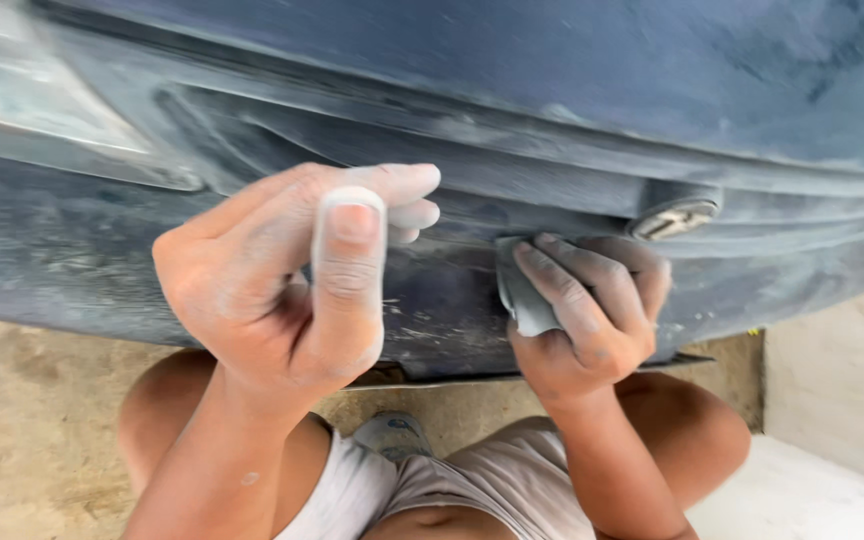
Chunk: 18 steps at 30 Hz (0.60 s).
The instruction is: The person scrubs the front bumper and grille of a dark blue car using a small gray cloth. They repeatedly rub the surface around the emblem and headlight area, focusing on removing dirt and grime.
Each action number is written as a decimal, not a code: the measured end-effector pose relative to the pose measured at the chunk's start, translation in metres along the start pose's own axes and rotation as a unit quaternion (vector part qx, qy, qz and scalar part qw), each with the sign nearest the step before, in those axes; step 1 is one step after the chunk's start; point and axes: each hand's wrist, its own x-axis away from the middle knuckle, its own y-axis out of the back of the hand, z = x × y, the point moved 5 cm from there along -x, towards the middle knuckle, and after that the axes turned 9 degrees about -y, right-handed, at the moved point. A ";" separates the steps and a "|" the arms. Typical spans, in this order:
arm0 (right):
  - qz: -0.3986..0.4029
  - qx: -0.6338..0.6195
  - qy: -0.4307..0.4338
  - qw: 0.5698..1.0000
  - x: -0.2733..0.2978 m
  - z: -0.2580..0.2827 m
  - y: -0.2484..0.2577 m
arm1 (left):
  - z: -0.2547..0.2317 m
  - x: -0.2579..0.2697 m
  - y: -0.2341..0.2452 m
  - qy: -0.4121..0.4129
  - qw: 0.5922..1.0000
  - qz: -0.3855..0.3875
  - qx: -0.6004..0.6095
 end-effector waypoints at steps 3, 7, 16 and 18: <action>-0.005 0.034 0.011 0.999 0.010 -0.021 0.001 | 0.008 -0.001 0.017 0.045 0.996 -0.075 0.006; 0.004 0.027 0.058 0.998 0.015 -0.014 -0.008 | 0.009 0.001 0.029 0.064 0.993 -0.098 0.030; 0.137 0.037 0.102 0.985 -0.004 0.017 -0.028 | 0.009 0.002 0.020 0.068 0.991 -0.109 0.048; 0.076 0.031 0.115 0.990 0.015 -0.025 -0.007 | 0.006 0.001 0.028 0.040 0.993 -0.098 0.052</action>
